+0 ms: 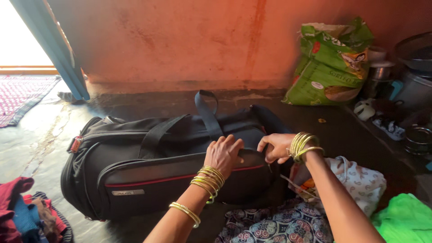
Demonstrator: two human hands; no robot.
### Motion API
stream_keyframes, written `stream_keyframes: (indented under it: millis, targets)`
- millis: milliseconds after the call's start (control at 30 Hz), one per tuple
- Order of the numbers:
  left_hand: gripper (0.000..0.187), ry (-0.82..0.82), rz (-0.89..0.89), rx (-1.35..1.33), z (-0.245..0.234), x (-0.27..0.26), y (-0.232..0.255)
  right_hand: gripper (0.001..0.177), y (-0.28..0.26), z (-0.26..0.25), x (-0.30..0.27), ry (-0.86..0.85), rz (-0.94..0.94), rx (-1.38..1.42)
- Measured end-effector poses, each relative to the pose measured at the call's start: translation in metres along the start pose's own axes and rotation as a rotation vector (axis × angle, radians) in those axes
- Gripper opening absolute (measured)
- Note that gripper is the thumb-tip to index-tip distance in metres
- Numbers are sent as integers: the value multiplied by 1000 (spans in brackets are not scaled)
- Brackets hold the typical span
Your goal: The person opens and closes zippers on a black bag, manipulates the straps, and handles a white patterned cloth by hand.
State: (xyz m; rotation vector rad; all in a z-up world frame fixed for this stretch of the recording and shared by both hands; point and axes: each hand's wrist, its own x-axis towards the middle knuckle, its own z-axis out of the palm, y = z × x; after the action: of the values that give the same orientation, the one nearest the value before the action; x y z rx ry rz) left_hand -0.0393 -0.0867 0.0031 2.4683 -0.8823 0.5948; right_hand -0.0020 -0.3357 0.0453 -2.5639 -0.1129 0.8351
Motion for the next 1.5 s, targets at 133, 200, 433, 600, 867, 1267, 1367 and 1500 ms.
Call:
stream_keyframes:
  millis: [133,200,433,600,867,1267,1367,1500]
  targets:
    - [32,72,16,19,6,-5,5,55,-6,22,-5,232,75,-138]
    - [31,110,18,30,11,-10,6,60,-6,40,8,413,103,-338]
    - [43,70,45,-16,13,-8,7,37,5,76,3,675,160,-221]
    - [39,49,81,-11,16,-10,9,36,-6,84,-21,685,271,-115]
    - [40,136,55,43,36,-12,20,13,6,77,-22,749,208,-9]
    - [55,199,-4,-47,26,-5,36,10,8,67,-27,884,100,391]
    - [51,240,-6,-49,24,2,27,12,9,61,-21,903,34,557]
    - [47,298,46,-65,17,8,19,14,3,52,-11,867,-97,812]
